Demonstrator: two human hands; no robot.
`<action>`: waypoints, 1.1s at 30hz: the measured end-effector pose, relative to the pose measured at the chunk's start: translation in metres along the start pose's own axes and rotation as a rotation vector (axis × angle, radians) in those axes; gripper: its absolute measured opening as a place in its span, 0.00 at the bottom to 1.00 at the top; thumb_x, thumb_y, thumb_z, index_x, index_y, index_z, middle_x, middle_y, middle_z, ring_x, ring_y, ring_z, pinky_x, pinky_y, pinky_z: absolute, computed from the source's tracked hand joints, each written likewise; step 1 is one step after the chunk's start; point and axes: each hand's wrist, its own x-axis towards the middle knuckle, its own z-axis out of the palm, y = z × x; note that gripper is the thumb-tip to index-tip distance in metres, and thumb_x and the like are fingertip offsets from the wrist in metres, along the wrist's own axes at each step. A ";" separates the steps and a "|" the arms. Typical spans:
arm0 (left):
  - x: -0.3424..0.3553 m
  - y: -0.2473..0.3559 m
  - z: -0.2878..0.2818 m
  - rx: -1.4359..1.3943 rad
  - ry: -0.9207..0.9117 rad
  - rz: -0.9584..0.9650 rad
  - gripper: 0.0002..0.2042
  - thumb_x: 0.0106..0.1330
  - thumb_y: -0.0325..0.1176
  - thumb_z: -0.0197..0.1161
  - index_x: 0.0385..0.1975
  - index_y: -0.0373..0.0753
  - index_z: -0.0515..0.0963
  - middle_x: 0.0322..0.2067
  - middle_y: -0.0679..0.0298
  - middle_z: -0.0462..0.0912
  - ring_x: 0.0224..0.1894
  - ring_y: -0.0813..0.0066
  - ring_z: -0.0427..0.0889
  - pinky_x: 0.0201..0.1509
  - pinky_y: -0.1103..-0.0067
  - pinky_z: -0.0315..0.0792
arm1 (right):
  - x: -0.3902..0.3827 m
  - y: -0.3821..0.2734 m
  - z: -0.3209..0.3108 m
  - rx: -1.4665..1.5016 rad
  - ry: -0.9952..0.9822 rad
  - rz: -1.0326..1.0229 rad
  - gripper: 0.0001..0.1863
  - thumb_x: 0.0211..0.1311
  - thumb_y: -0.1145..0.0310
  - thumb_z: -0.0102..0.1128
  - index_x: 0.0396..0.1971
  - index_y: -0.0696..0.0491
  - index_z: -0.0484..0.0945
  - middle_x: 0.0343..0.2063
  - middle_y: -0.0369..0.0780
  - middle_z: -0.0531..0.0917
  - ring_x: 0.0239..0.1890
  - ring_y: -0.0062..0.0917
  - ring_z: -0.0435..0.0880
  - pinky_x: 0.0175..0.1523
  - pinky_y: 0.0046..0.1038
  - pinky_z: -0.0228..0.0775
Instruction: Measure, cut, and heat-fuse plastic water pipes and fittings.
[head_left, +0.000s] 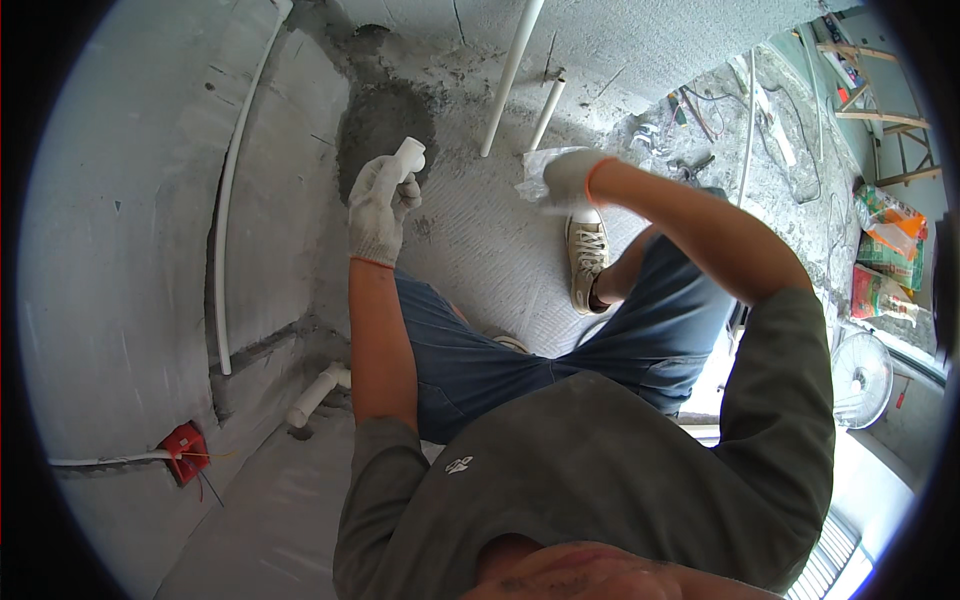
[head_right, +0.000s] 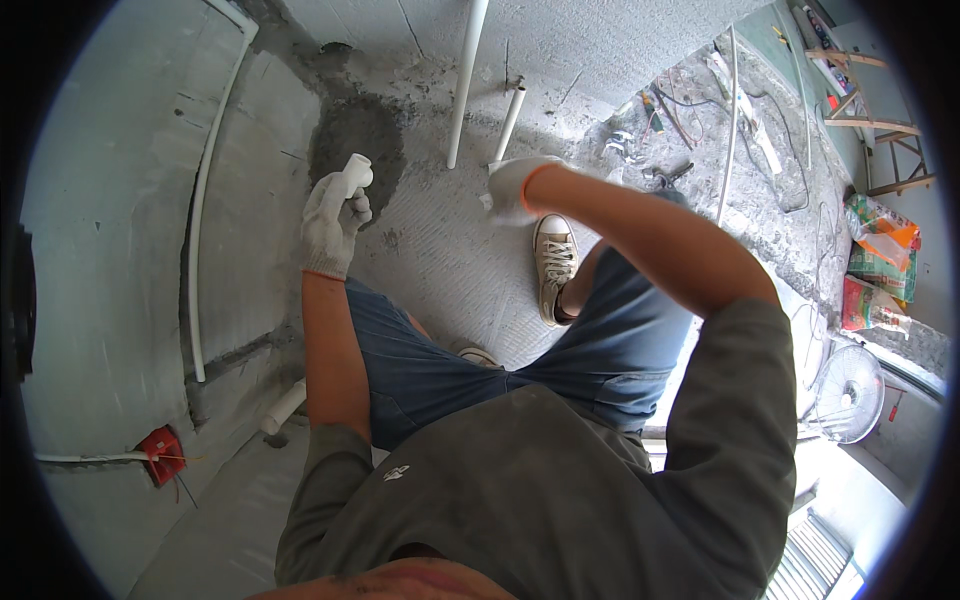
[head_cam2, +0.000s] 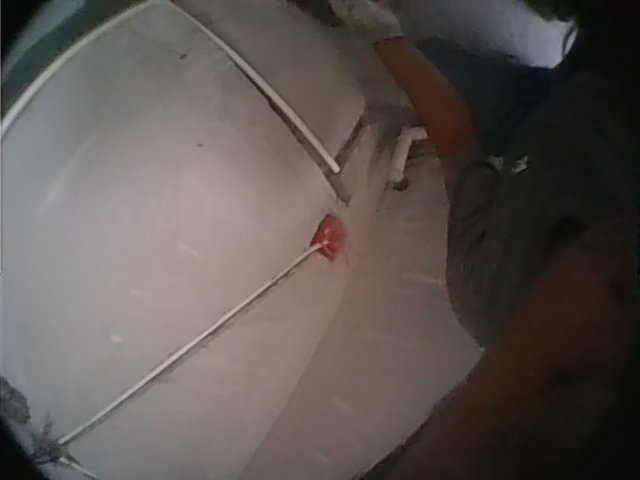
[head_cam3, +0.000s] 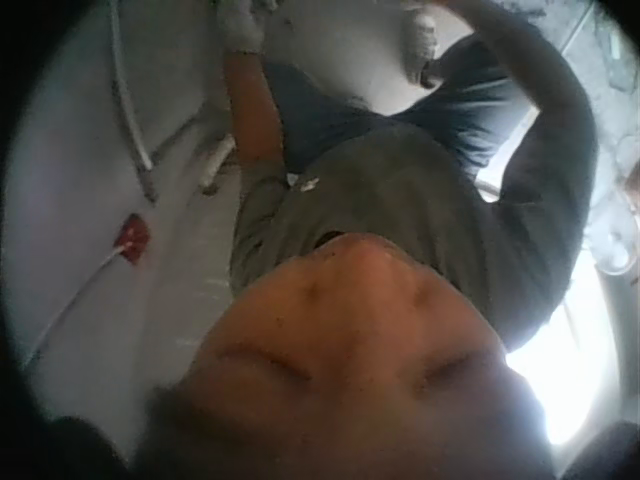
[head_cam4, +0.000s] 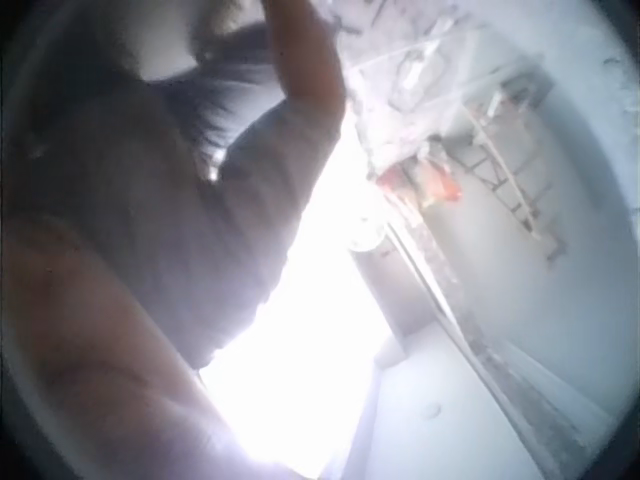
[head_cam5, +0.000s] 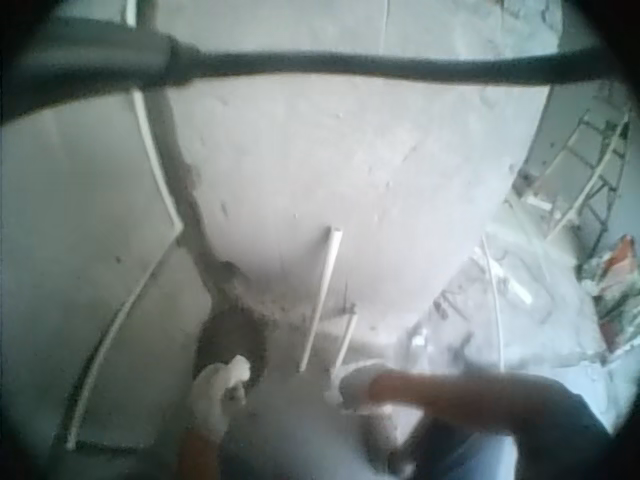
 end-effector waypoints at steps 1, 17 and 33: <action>0.004 -0.001 0.004 -0.003 0.000 -0.001 0.10 0.68 0.38 0.60 0.38 0.36 0.75 0.27 0.69 0.74 0.24 0.84 0.70 0.29 0.85 0.68 | 0.020 0.019 0.000 0.014 0.022 0.063 0.23 0.58 0.54 0.55 0.39 0.60 0.83 0.37 0.50 0.84 0.42 0.43 0.84 0.49 0.39 0.74; 0.002 -0.001 0.023 -0.188 0.065 -0.038 0.19 0.72 0.47 0.53 0.41 0.32 0.73 0.31 0.63 0.72 0.27 0.79 0.72 0.29 0.81 0.71 | 0.193 0.136 0.058 1.575 0.694 0.435 0.13 0.58 0.65 0.63 0.39 0.56 0.77 0.34 0.42 0.82 0.26 0.23 0.83 0.24 0.25 0.76; 0.014 -0.043 0.090 -0.208 -0.268 -0.293 0.08 0.68 0.29 0.56 0.41 0.32 0.71 0.34 0.56 0.78 0.31 0.67 0.80 0.26 0.76 0.72 | -0.056 0.059 -0.040 1.203 0.663 0.028 0.20 0.61 0.61 0.62 0.46 0.61 0.77 0.34 0.43 0.83 0.33 0.22 0.85 0.44 0.21 0.82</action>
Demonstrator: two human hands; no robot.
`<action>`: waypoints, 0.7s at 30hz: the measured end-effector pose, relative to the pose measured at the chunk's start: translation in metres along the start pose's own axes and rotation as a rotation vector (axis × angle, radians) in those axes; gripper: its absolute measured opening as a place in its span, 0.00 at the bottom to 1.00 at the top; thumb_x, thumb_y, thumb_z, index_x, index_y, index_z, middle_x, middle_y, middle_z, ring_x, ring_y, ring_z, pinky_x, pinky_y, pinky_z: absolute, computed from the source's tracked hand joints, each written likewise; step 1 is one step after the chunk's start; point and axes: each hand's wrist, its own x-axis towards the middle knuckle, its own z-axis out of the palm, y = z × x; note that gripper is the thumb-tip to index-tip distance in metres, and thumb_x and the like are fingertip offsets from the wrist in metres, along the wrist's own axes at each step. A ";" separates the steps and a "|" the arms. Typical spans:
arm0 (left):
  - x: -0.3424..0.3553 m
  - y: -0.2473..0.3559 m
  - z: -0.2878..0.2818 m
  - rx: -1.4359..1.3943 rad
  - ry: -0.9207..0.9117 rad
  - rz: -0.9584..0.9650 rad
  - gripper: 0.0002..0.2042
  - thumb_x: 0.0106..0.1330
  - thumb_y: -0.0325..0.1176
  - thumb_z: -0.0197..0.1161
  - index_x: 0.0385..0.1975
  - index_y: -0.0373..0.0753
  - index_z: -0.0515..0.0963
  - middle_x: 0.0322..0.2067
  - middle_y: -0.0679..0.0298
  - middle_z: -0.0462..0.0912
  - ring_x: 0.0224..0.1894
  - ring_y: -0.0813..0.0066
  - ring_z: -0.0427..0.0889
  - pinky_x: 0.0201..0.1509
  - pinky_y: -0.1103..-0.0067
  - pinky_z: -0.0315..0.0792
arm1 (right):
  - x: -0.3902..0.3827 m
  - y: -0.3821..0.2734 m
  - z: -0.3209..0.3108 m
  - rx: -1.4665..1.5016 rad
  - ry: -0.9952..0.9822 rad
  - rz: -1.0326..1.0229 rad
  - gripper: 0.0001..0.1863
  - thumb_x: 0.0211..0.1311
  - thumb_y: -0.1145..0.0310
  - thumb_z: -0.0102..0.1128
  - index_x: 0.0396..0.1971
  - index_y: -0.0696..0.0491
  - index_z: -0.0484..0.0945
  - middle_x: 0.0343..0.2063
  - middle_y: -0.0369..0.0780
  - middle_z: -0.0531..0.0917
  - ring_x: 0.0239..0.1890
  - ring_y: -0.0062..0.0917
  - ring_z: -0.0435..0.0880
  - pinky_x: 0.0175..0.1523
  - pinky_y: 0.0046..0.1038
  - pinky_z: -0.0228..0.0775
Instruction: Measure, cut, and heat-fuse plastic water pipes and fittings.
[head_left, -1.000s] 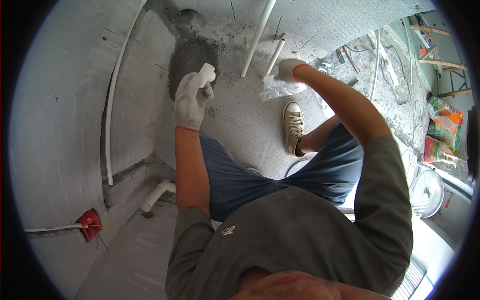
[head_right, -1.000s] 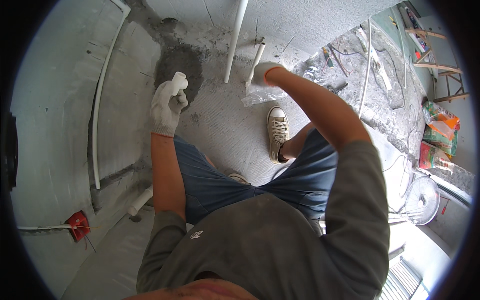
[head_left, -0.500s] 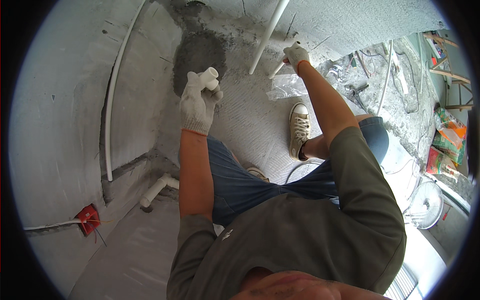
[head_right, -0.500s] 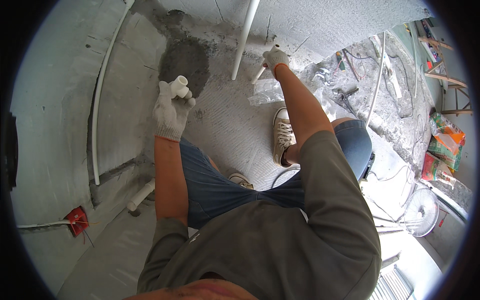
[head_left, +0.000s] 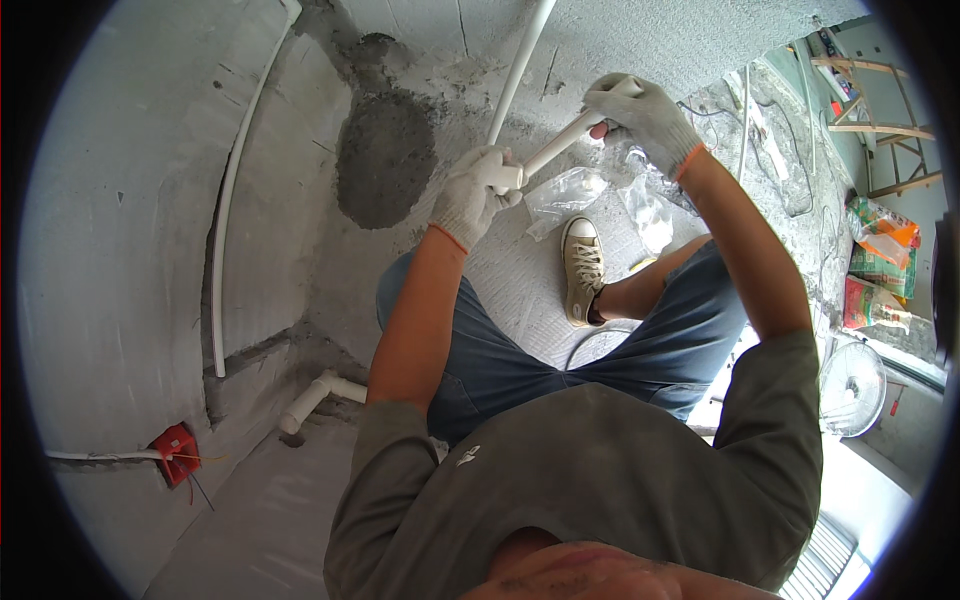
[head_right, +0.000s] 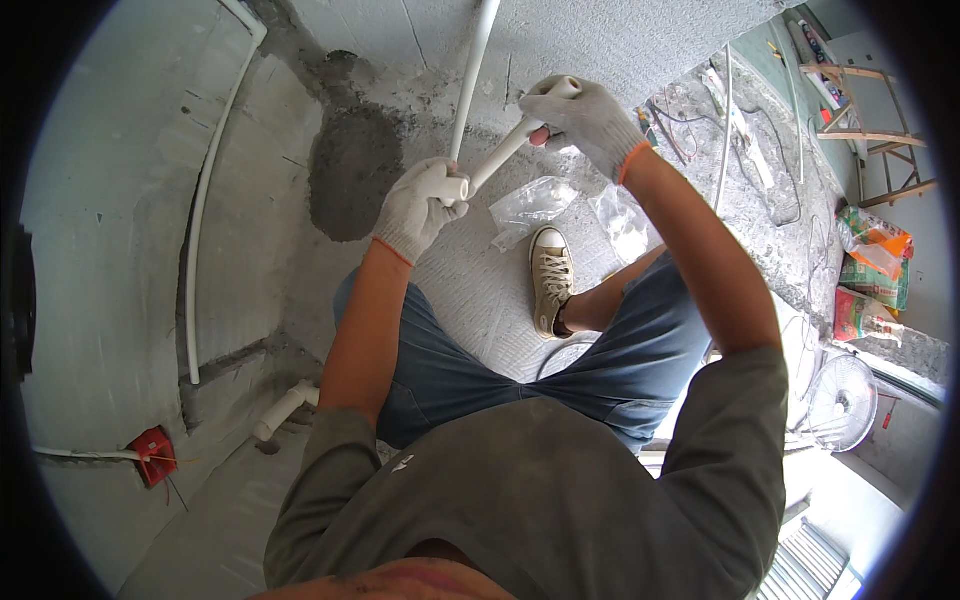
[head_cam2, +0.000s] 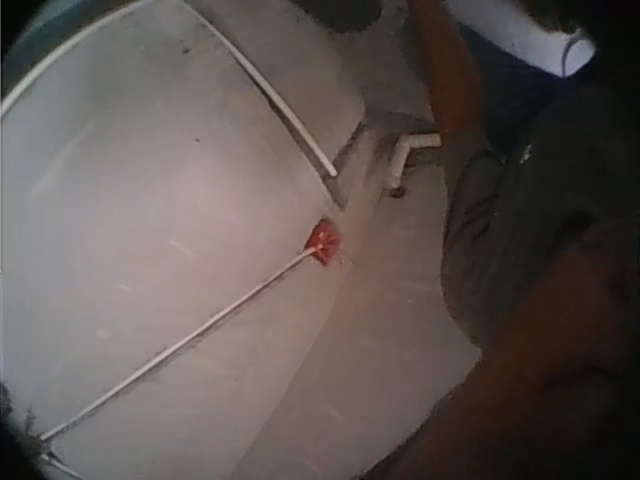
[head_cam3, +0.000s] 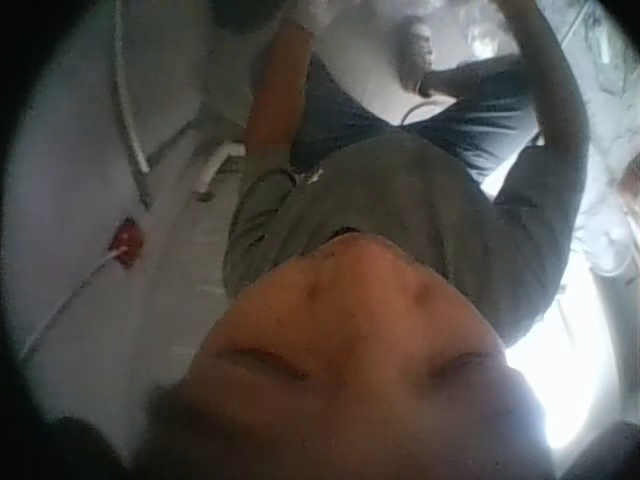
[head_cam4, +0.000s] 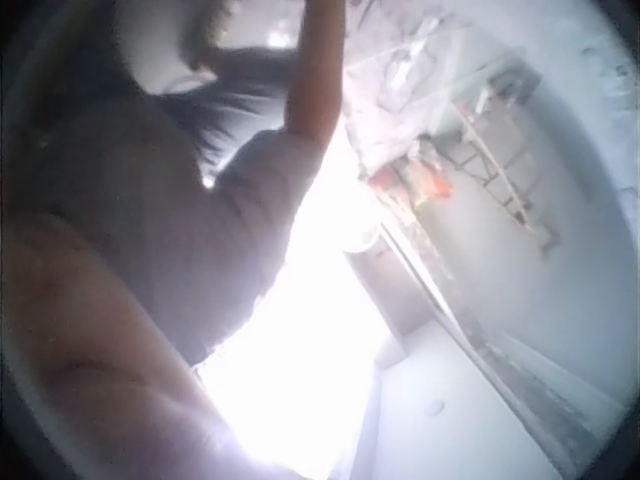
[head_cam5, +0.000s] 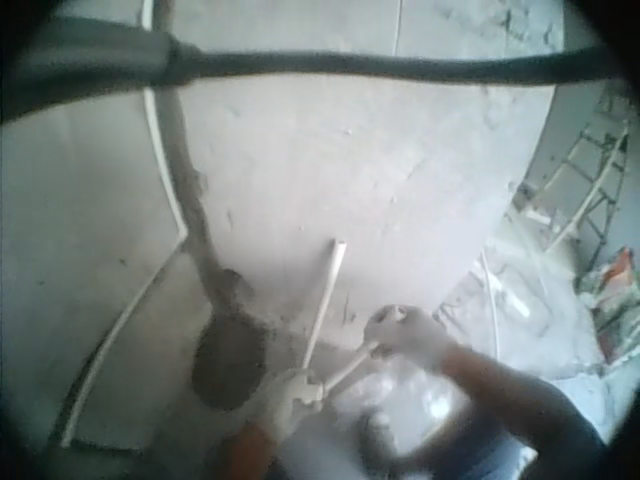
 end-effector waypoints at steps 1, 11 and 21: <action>-0.001 -0.002 -0.001 0.009 -0.031 -0.001 0.08 0.67 0.28 0.56 0.42 0.33 0.71 0.32 0.56 0.78 0.30 0.67 0.80 0.26 0.76 0.71 | -0.006 0.000 -0.001 0.079 0.091 -0.030 0.21 0.60 0.60 0.63 0.46 0.61 0.77 0.33 0.43 0.83 0.33 0.22 0.86 0.43 0.22 0.83; -0.024 0.006 -0.010 0.179 0.031 -0.046 0.16 0.72 0.44 0.52 0.46 0.35 0.71 0.22 0.65 0.78 0.23 0.69 0.78 0.24 0.76 0.71 | 0.004 0.002 0.025 0.675 0.002 -0.182 0.19 0.63 0.67 0.62 0.45 0.67 0.75 0.36 0.48 0.83 0.37 0.29 0.86 0.44 0.26 0.83; -0.010 0.027 -0.026 -0.021 -0.148 0.437 0.23 0.70 0.51 0.50 0.52 0.37 0.70 0.23 0.70 0.71 0.24 0.81 0.74 0.28 0.84 0.72 | 0.001 0.008 0.082 -0.545 -0.386 -0.130 0.30 0.56 0.44 0.58 0.46 0.56 0.78 0.38 0.48 0.84 0.38 0.33 0.85 0.45 0.32 0.76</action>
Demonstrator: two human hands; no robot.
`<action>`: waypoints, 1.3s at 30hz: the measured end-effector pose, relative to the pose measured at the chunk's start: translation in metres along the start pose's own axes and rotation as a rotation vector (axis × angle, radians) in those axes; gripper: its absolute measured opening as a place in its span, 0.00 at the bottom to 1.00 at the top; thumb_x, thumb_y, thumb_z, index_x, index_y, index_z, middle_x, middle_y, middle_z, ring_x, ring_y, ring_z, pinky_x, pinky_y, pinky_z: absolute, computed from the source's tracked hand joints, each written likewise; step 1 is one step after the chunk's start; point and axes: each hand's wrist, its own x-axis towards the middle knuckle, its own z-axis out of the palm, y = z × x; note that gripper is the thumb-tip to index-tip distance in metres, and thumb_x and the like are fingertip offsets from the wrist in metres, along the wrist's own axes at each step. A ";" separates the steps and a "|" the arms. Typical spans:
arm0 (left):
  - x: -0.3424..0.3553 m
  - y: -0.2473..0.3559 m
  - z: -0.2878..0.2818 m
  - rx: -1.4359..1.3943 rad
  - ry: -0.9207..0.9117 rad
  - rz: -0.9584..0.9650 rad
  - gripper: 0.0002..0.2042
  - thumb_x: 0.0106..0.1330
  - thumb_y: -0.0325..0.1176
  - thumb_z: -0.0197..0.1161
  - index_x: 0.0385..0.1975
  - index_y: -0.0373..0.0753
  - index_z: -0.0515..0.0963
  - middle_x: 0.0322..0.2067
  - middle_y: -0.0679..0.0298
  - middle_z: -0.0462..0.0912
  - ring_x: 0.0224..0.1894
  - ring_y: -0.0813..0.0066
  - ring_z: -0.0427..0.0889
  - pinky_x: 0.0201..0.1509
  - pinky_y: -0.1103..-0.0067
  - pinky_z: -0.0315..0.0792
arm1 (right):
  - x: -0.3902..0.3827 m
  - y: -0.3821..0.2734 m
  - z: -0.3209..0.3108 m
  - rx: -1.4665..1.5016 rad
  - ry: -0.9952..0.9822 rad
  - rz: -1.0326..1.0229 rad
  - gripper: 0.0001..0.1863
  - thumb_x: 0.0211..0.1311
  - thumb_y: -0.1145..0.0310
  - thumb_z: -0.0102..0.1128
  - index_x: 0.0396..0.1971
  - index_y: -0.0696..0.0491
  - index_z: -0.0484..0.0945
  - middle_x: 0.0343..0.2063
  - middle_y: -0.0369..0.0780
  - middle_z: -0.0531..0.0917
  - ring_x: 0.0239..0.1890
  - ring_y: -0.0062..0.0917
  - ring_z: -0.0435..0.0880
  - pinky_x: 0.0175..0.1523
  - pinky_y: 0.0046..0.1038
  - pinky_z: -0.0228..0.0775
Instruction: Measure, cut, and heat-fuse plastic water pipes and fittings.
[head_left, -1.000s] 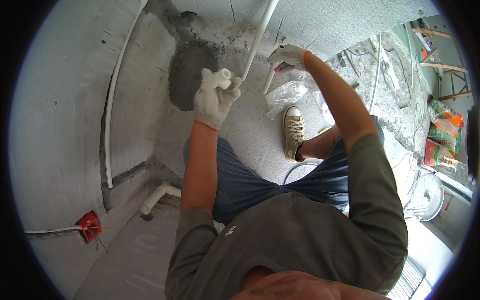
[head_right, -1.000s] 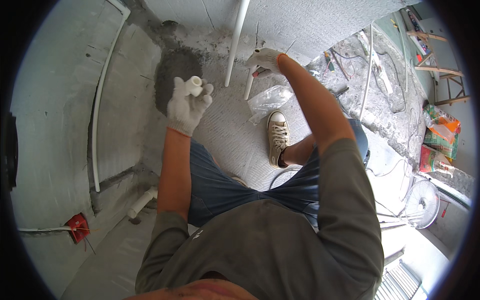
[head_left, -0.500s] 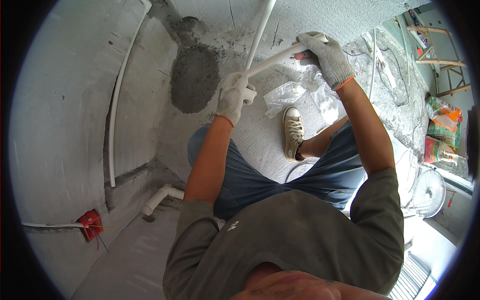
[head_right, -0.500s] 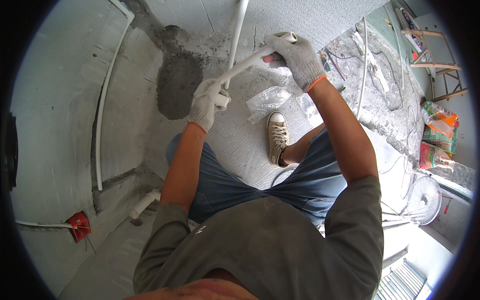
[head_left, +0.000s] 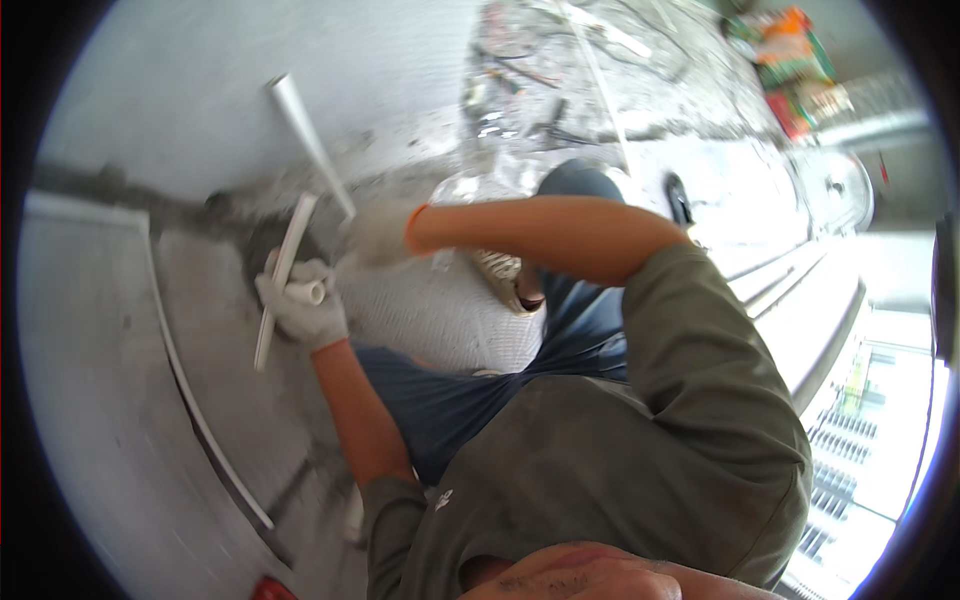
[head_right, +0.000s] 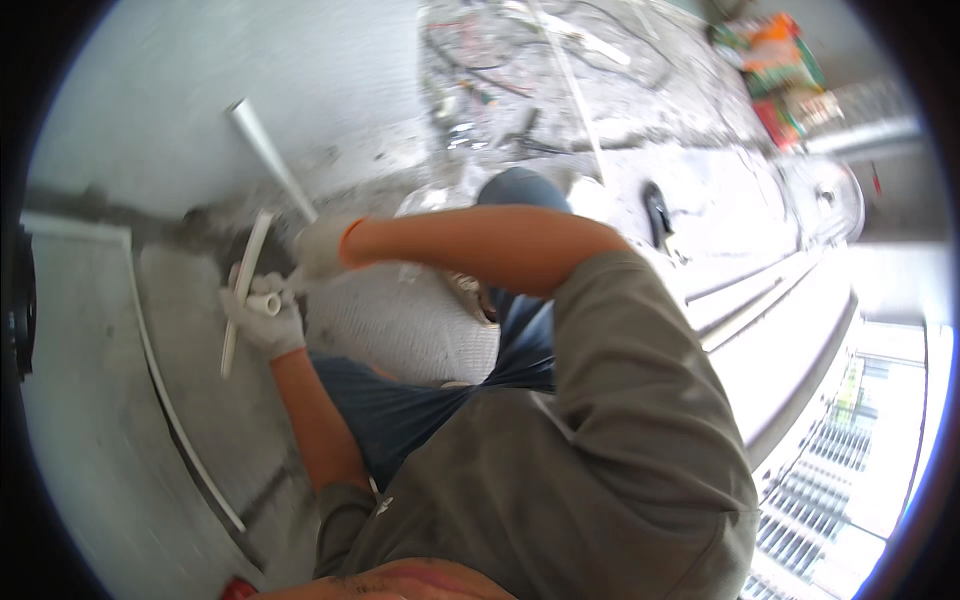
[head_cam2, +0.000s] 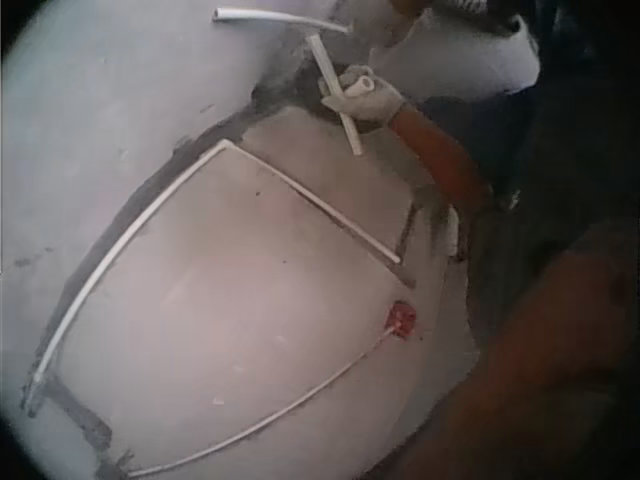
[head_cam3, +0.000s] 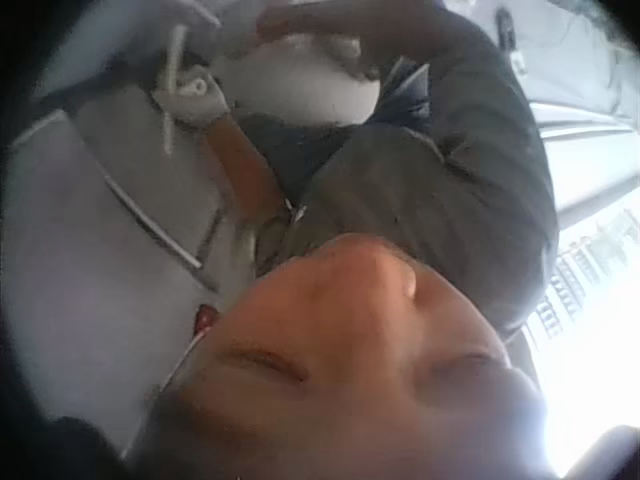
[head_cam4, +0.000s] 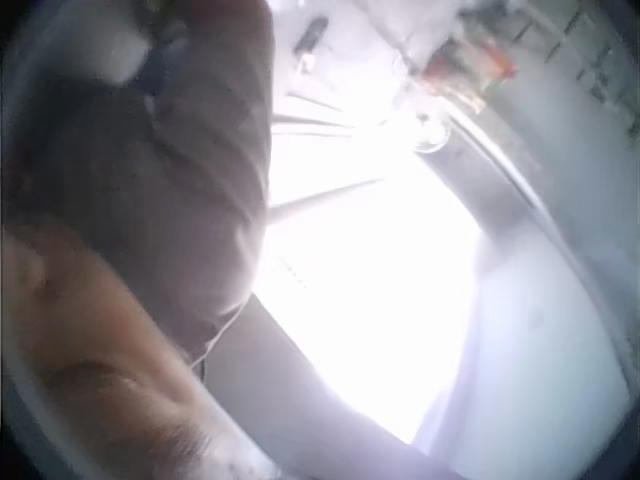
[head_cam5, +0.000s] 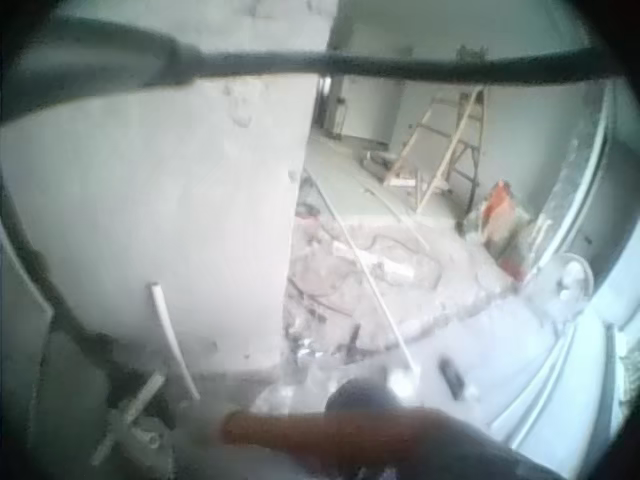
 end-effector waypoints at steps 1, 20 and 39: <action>0.000 -0.007 0.010 -0.008 -0.044 -0.035 0.23 0.70 0.51 0.50 0.52 0.37 0.70 0.23 0.70 0.71 0.24 0.81 0.74 0.28 0.84 0.72 | -0.007 -0.008 0.015 -0.102 0.126 -0.076 0.31 0.56 0.43 0.56 0.48 0.56 0.77 0.39 0.48 0.84 0.40 0.38 0.85 0.46 0.34 0.75; 0.008 -0.131 0.115 0.203 -0.089 -0.759 0.23 0.71 0.51 0.49 0.55 0.38 0.70 0.38 0.62 0.75 0.37 0.72 0.75 0.46 0.74 0.73 | -0.079 -0.002 0.056 -0.348 0.566 0.469 0.18 0.63 0.59 0.51 0.51 0.47 0.75 0.47 0.42 0.78 0.50 0.33 0.79 0.55 0.37 0.68; 0.069 -0.179 0.227 1.262 -0.534 -0.478 0.20 0.73 0.48 0.49 0.46 0.36 0.76 0.24 0.66 0.76 0.29 0.78 0.73 0.33 0.80 0.68 | -0.158 0.060 -0.022 0.575 0.090 0.177 0.15 0.55 0.60 0.63 0.44 0.43 0.85 0.43 0.35 0.85 0.45 0.30 0.84 0.47 0.37 0.75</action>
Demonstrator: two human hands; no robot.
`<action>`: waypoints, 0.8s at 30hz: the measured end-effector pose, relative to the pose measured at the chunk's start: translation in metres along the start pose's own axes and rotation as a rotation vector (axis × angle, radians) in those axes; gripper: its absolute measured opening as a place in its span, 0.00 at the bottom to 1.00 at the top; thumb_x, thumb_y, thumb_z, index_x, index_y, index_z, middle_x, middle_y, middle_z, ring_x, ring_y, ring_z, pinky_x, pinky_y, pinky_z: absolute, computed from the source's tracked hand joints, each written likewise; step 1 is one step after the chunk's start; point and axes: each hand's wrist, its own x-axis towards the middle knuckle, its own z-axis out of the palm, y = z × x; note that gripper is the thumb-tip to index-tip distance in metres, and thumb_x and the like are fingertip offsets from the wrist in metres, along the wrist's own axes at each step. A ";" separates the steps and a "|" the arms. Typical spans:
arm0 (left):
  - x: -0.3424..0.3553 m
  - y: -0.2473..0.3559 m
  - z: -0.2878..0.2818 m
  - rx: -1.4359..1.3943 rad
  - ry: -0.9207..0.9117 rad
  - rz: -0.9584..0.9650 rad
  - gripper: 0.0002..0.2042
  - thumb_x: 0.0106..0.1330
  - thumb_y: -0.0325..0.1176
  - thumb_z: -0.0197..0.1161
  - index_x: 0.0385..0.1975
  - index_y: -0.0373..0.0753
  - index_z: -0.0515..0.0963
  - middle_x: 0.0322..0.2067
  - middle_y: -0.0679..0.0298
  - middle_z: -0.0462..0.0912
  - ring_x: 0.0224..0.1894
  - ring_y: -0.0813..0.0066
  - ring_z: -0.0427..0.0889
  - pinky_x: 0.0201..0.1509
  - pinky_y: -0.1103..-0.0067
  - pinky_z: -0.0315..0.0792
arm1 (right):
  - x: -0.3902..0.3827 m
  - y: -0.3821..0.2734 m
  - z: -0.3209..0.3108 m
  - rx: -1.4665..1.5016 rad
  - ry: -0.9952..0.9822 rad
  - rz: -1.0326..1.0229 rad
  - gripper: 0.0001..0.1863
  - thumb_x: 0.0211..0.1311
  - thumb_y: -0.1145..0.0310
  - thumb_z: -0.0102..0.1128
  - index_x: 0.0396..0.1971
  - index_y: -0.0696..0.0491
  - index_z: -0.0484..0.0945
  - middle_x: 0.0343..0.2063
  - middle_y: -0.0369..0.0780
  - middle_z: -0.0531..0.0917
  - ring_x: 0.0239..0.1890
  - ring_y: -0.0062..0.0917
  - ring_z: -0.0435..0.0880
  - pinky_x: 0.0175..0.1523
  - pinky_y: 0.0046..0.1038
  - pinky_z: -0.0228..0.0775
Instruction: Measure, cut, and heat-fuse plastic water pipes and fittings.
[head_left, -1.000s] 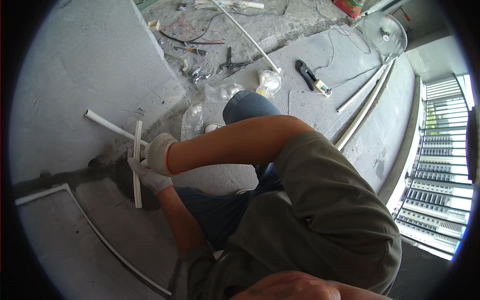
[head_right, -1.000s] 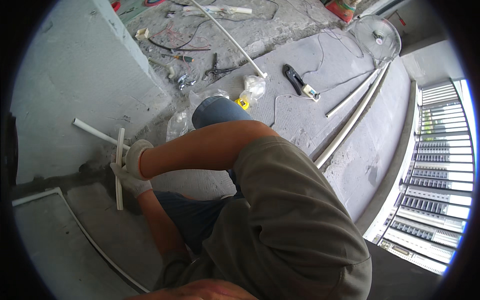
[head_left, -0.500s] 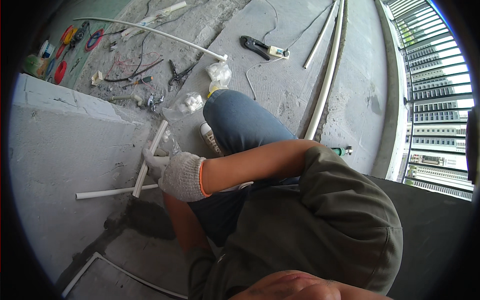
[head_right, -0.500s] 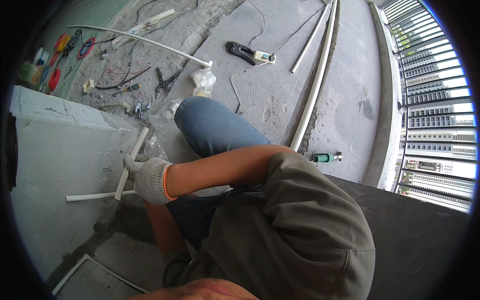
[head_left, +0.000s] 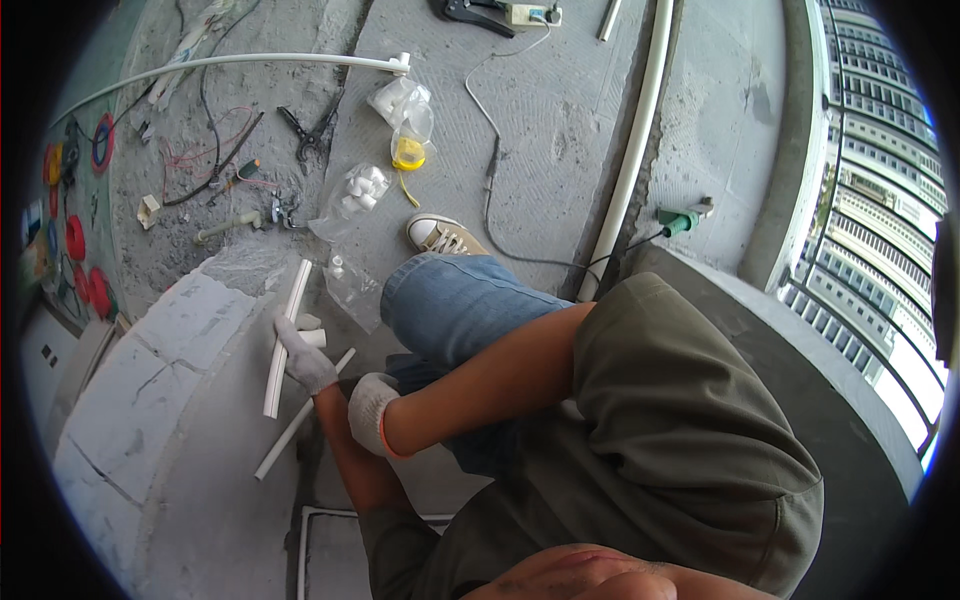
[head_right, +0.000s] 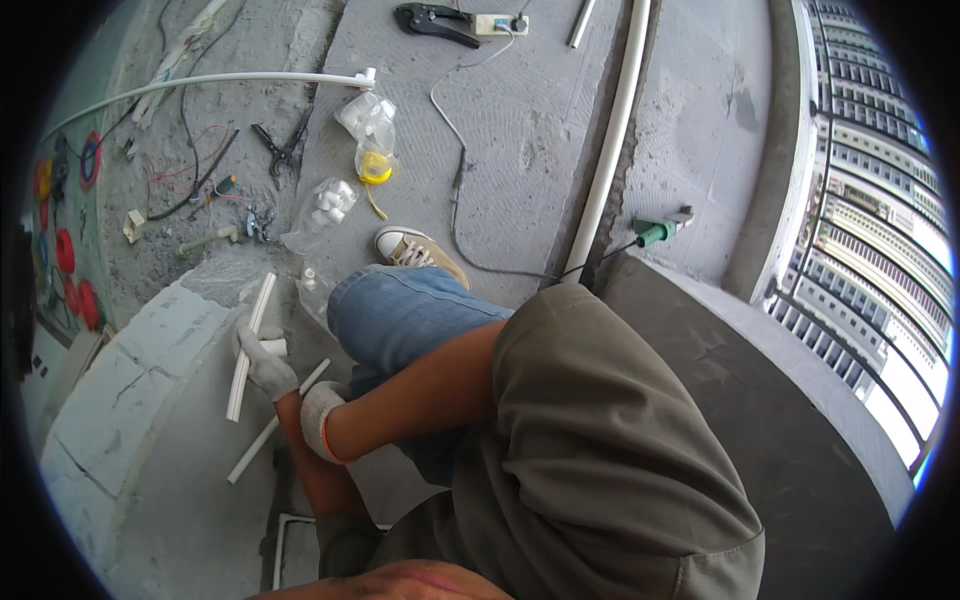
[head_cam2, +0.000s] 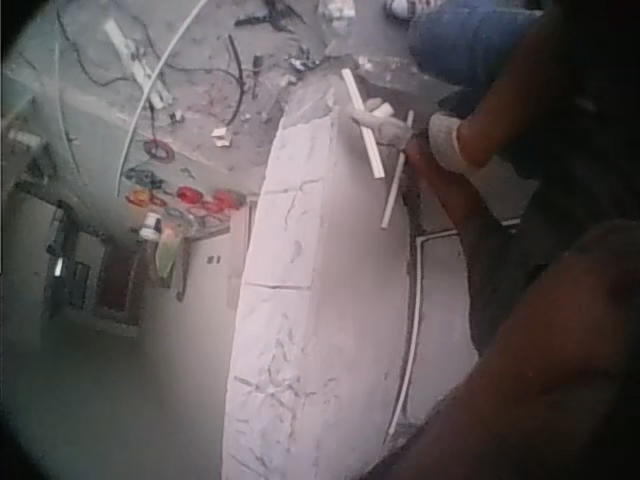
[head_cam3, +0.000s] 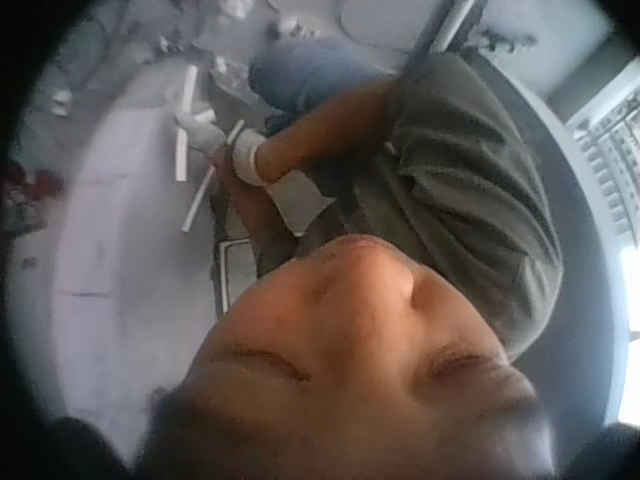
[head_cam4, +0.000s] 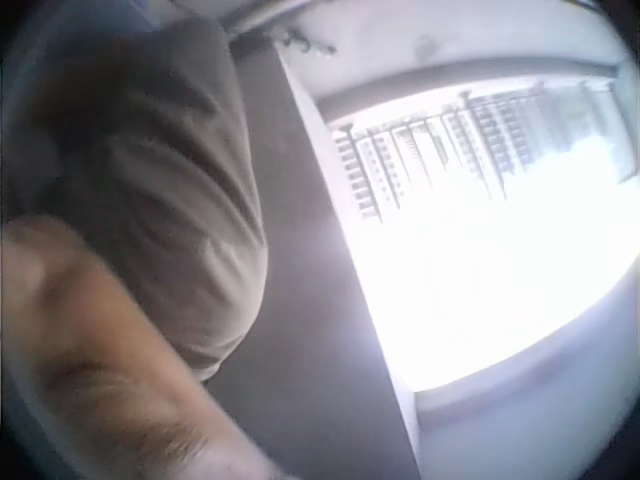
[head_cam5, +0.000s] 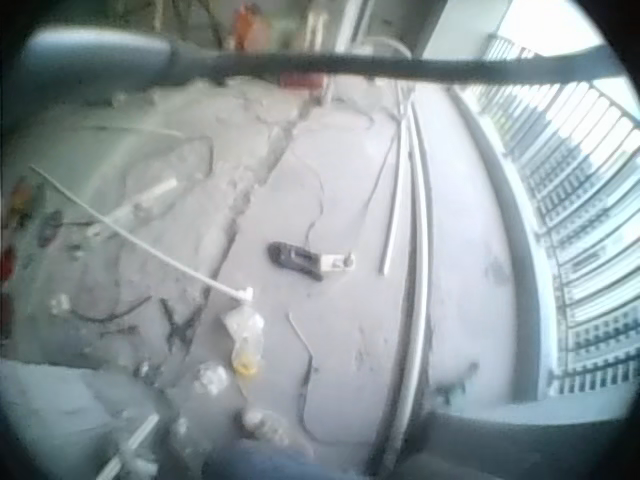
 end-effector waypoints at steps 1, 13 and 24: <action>0.005 0.016 0.006 0.165 -0.109 0.016 0.19 0.73 0.46 0.48 0.45 0.36 0.76 0.24 0.66 0.75 0.28 0.78 0.72 0.31 0.80 0.67 | -0.006 0.001 -0.004 0.100 0.061 0.026 0.11 0.52 0.63 0.65 0.37 0.43 0.87 0.38 0.35 0.87 0.41 0.31 0.86 0.42 0.38 0.77; -0.029 0.093 0.107 0.370 -0.487 -0.193 0.17 0.72 0.45 0.50 0.45 0.37 0.76 0.19 0.66 0.75 0.21 0.81 0.70 0.26 0.82 0.66 | -0.058 0.027 0.046 1.324 1.130 0.389 0.15 0.57 0.68 0.57 0.43 0.56 0.78 0.42 0.48 0.83 0.47 0.39 0.83 0.50 0.33 0.74; -0.116 0.059 0.154 0.157 -0.504 -0.398 0.19 0.70 0.45 0.49 0.46 0.32 0.73 0.14 0.69 0.65 0.18 0.76 0.68 0.19 0.77 0.63 | -0.269 0.374 0.299 1.536 1.774 2.085 0.27 0.58 0.57 0.62 0.53 0.58 0.74 0.49 0.51 0.80 0.54 0.40 0.79 0.59 0.36 0.69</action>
